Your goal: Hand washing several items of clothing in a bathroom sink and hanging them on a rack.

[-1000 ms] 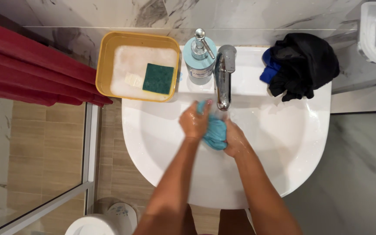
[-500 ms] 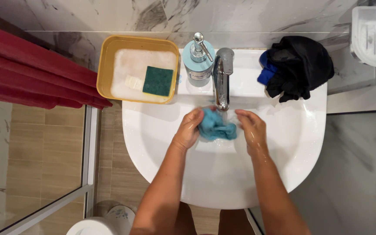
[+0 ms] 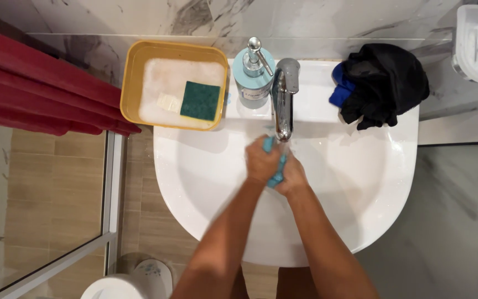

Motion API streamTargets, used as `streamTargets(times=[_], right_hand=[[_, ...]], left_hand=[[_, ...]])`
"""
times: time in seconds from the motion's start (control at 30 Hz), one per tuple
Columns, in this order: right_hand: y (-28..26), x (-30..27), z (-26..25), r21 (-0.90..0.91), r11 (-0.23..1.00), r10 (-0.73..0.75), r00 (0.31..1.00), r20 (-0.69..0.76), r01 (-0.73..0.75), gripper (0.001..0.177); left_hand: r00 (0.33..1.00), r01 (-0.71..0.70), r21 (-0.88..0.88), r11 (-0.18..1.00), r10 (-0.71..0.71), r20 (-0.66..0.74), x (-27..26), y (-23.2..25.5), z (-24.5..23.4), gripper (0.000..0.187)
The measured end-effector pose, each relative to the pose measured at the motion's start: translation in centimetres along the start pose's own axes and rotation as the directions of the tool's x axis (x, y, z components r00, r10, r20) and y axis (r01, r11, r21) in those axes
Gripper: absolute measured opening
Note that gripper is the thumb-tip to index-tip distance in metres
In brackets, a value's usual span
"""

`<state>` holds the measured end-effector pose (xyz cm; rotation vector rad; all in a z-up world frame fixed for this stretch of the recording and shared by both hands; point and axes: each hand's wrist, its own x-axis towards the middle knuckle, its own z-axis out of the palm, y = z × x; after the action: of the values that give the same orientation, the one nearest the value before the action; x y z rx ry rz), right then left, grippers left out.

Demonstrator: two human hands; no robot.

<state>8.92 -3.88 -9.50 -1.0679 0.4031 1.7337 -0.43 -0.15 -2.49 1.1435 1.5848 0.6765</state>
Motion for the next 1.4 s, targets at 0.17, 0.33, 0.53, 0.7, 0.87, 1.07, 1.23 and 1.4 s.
streamTargets(times=[0.17, 0.33, 0.53, 0.7, 0.87, 1.07, 1.23, 1.4], right_hand=[[1.4, 12.1, -13.3, -0.021, 0.979, -0.147, 0.769, 0.622, 0.204, 0.042], [-2.8, 2.1, -5.4, -0.081, 0.997, 0.044, 0.824, 0.564, 0.003, 0.035], [-5.4, -6.1, -1.0, -0.893, 0.318, -0.352, 0.914, 0.201, 0.319, 0.059], [-5.2, -9.1, 4.4, -0.88, 0.04, -0.316, 0.842, 0.438, 0.473, 0.073], [-5.2, -9.9, 6.1, -0.885, 0.173, -0.273, 0.885, 0.378, 0.432, 0.049], [-7.3, -10.3, 1.8, -0.785, 0.35, -0.211, 0.859, 0.466, 0.512, 0.051], [-10.9, -14.4, 6.9, -0.814, -0.246, -0.411, 0.703, 0.58, 0.527, 0.081], [-12.8, -18.3, 17.6, -0.548, -0.545, -0.46, 0.319, 0.828, 0.635, 0.057]], left_hand=[[0.841, -0.481, 0.228, 0.846, 0.519, -0.151, 0.1, -3.0, 1.9, 0.031], [0.952, -0.245, 0.31, 0.919, 0.288, -0.101, 1.4, 0.7, -2.4, 0.038], [0.989, 0.053, -0.27, 0.961, -0.012, 0.15, 0.5, 1.7, -4.2, 0.047], [0.935, 0.307, -0.648, 0.697, -0.095, 0.342, -0.4, 1.1, -6.3, 0.049], [0.885, 0.462, -0.356, 0.812, -0.399, 0.239, 1.8, -2.5, -7.0, 0.057], [0.914, 0.347, -0.618, 0.705, -0.107, 0.391, 1.0, -0.2, -3.2, 0.063], [0.987, -0.033, -0.218, 0.975, 0.066, 0.145, -0.9, 4.8, -2.1, 0.045], [0.972, -0.184, -0.163, 0.969, 0.204, 0.119, -2.1, 6.2, -2.5, 0.034]])
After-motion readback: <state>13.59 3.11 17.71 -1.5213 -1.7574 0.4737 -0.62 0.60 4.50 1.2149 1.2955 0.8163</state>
